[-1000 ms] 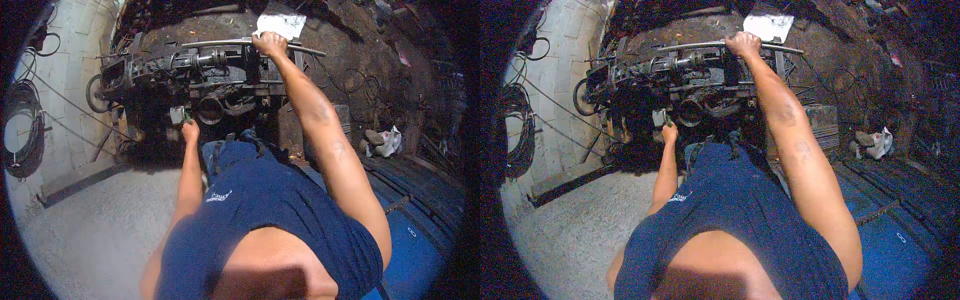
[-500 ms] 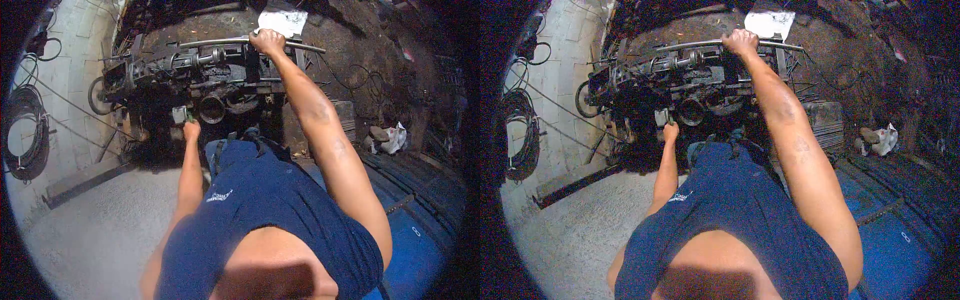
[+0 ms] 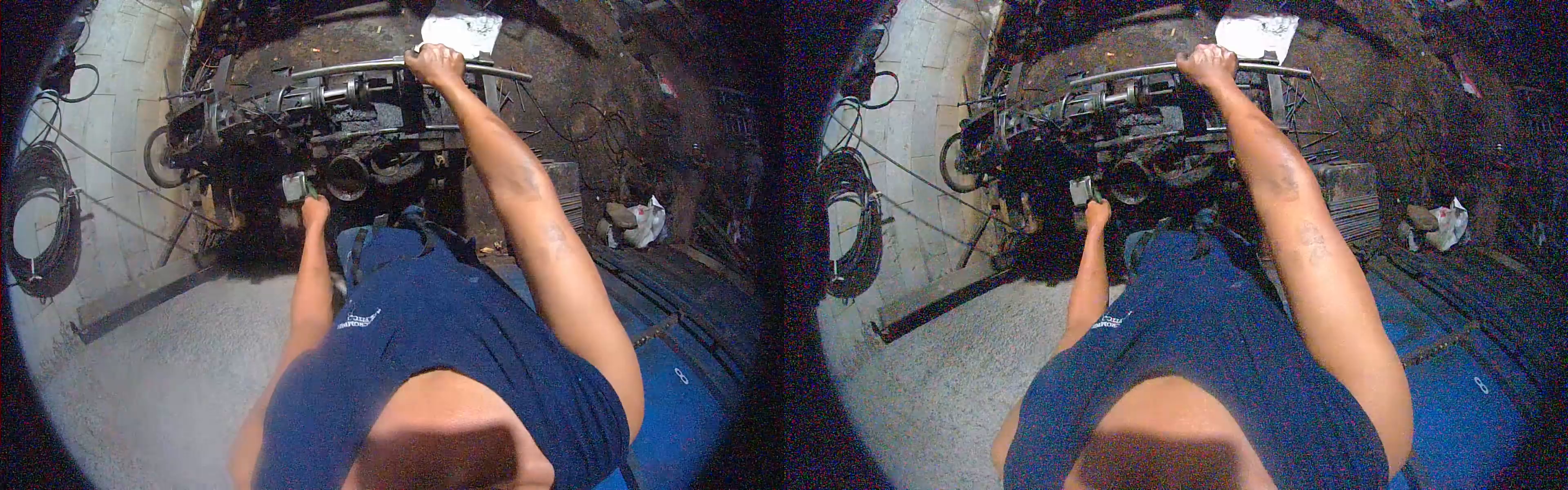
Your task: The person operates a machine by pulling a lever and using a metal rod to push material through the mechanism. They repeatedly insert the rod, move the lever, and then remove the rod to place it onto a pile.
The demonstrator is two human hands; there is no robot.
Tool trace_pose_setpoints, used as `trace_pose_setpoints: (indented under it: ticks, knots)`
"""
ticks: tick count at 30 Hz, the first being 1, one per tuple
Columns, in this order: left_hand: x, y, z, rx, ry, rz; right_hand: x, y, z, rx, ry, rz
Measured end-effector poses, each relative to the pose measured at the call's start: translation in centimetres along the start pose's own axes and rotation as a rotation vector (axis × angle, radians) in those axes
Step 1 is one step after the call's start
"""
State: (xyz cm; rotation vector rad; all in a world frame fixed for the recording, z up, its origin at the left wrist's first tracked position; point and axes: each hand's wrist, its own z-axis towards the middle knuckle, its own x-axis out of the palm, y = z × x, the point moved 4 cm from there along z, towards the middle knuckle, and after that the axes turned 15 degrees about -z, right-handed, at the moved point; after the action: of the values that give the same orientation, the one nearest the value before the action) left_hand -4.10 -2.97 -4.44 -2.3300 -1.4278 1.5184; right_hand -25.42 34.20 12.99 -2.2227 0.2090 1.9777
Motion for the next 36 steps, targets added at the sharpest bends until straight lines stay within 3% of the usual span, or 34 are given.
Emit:
trace_pose_setpoints:
  ticks: [13,18,21,24,25,26,28,29,30,31,33,35,36]
  knots:
    - [0.2,0.1,-0.2,0.055,0.0,0.007,0.1,-0.3,-0.2,-0.007,-0.053,-0.005]
    - [0.5,0.4,-0.3,-0.049,0.062,0.087,0.0,-0.1,-0.3,-0.026,-0.116,0.009]
    - [3.0,4.2,3.0,-0.037,0.176,0.103,0.2,0.1,0.1,-0.01,-0.167,-0.019]
    - [9.6,14.8,12.3,0.116,0.445,0.103,1.0,0.0,0.0,0.039,0.016,0.016]
    - [8.6,12.1,10.5,-0.019,0.371,0.215,0.6,0.1,-0.2,-0.059,-0.372,0.092]
    - [8.2,10.5,9.4,0.017,0.408,0.209,0.5,-0.2,-0.9,-0.162,-0.76,0.159]
    - [8.7,9.6,7.3,0.055,0.476,0.215,-0.2,-1.2,-5.3,-0.074,-0.909,0.322]
    - [7.5,8.1,5.3,0.018,0.306,0.244,0.5,-1.7,-7.7,-0.012,-0.95,0.461]
    - [6.3,6.3,3.8,-0.019,0.128,0.27,2.4,-2.2,-10.1,0.022,-0.816,0.422]
    - [6.0,5.1,3.4,-0.019,0.14,0.277,5.2,-3.0,-12.5,0.051,-0.684,0.388]
    - [6.3,3.9,2.3,0.022,0.38,0.513,12.5,-5.1,-16.4,0.245,-0.305,0.785]
    - [5.9,2.3,1.1,0.0,0.364,0.588,20.9,-7.4,-19.9,0.488,-0.175,0.444]
    - [5.4,1.2,0.2,0.055,0.384,0.568,20.8,-7.9,-19.6,0.509,-0.041,0.427]
